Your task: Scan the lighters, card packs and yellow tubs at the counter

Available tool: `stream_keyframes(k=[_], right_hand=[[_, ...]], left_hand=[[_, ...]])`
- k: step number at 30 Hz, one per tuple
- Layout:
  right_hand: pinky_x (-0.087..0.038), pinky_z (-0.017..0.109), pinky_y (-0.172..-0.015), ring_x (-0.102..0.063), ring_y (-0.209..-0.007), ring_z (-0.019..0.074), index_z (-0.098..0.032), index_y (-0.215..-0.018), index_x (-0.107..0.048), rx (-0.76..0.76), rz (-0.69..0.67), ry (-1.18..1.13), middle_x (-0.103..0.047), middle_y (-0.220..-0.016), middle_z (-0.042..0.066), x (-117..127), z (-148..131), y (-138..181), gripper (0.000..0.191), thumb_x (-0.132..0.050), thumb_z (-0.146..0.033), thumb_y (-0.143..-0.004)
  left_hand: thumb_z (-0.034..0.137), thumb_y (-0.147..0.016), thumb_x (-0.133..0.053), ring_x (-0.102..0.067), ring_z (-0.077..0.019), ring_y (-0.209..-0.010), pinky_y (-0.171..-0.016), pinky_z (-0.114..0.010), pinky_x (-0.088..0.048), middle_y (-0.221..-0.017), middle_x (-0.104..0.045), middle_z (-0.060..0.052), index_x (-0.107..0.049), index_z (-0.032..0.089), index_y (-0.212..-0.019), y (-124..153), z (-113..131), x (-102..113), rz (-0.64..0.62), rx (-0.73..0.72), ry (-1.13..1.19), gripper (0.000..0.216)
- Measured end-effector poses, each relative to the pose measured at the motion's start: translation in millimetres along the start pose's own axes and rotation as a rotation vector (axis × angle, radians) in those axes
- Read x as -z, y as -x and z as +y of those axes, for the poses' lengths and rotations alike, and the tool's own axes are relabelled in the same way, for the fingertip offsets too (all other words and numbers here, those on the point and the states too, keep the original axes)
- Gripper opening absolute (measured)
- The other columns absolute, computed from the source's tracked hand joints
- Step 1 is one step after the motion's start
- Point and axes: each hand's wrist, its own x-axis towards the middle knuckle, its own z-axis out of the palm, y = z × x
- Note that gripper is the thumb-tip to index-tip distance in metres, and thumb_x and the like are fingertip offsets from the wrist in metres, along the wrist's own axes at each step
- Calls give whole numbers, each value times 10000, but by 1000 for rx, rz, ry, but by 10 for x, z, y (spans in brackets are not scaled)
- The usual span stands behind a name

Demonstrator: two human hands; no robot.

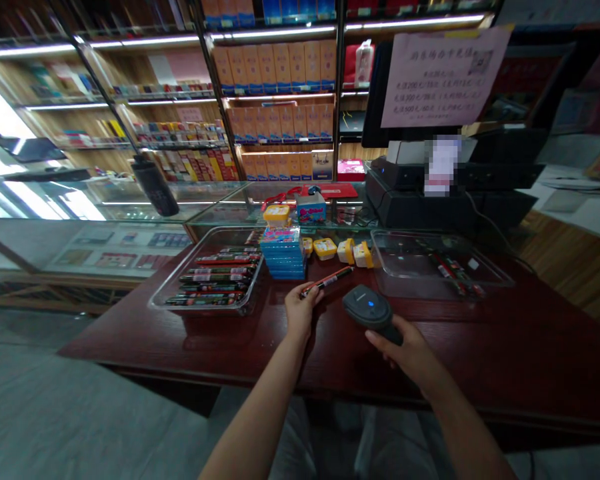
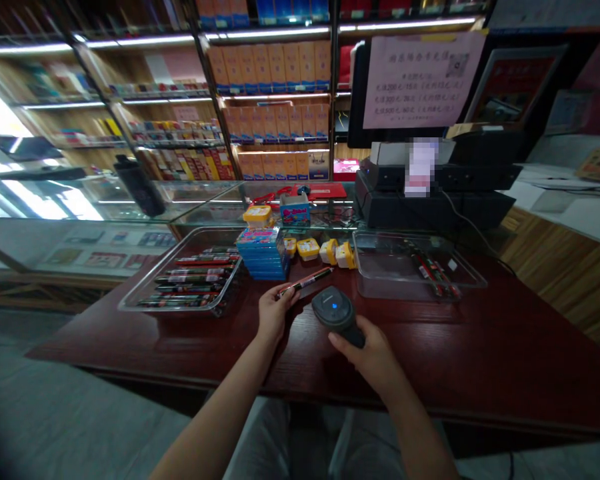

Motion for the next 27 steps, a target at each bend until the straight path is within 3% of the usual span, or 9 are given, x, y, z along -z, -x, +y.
stream_keyframes(k=[6,10,13,15,20,27], right_hand=[[-339,203,-377,-424,-433,89,-172,-931,-600,24,19,22,-479,-508,-75,-4,34,-8,413,-652,-489,-671],[-387,235,-416,-489,-473,117,-169,-978,-609,47,12,95,-556,-582,-41,57,60,-33,452,-642,-511,-684],[-479,296,-601,-625,-681,187,-177,-988,-629,168,27,307,-683,-784,38,133,43,-57,421,-637,-494,-711],[-476,325,-709,-652,-828,227,-211,-1009,-638,256,86,526,-711,-908,59,178,20,-78,374,-623,-470,-740],[-430,320,-641,-666,-819,237,-265,-1103,-603,342,247,1058,-713,-952,50,216,87,-209,306,-513,-404,-845],[-447,317,-643,-656,-828,217,-233,-1151,-573,494,309,1189,-706,-960,50,196,457,-375,331,-449,-364,-873]], left_hand=[[299,-550,-824,-659,-132,-727,-817,-336,-561,-776,-649,-31,-658,83,-864,15,3,-15,22,-7,1,416],[313,-545,-831,-658,-126,-694,-792,-333,-566,-794,-653,-40,-649,86,-880,11,5,-3,9,14,1,444],[324,-541,-836,-660,-125,-693,-800,-333,-562,-783,-640,-32,-637,87,-873,11,17,2,-2,13,13,454],[332,-537,-837,-656,-122,-698,-801,-331,-561,-776,-626,-21,-630,94,-869,19,32,0,-1,3,19,459],[351,-560,-820,-637,-107,-704,-745,-308,-571,-788,-605,0,-596,125,-876,69,98,-4,5,-73,50,448],[422,-647,-747,-619,-97,-658,-633,-260,-571,-825,-597,-8,-558,143,-919,147,459,43,118,-280,18,432]])
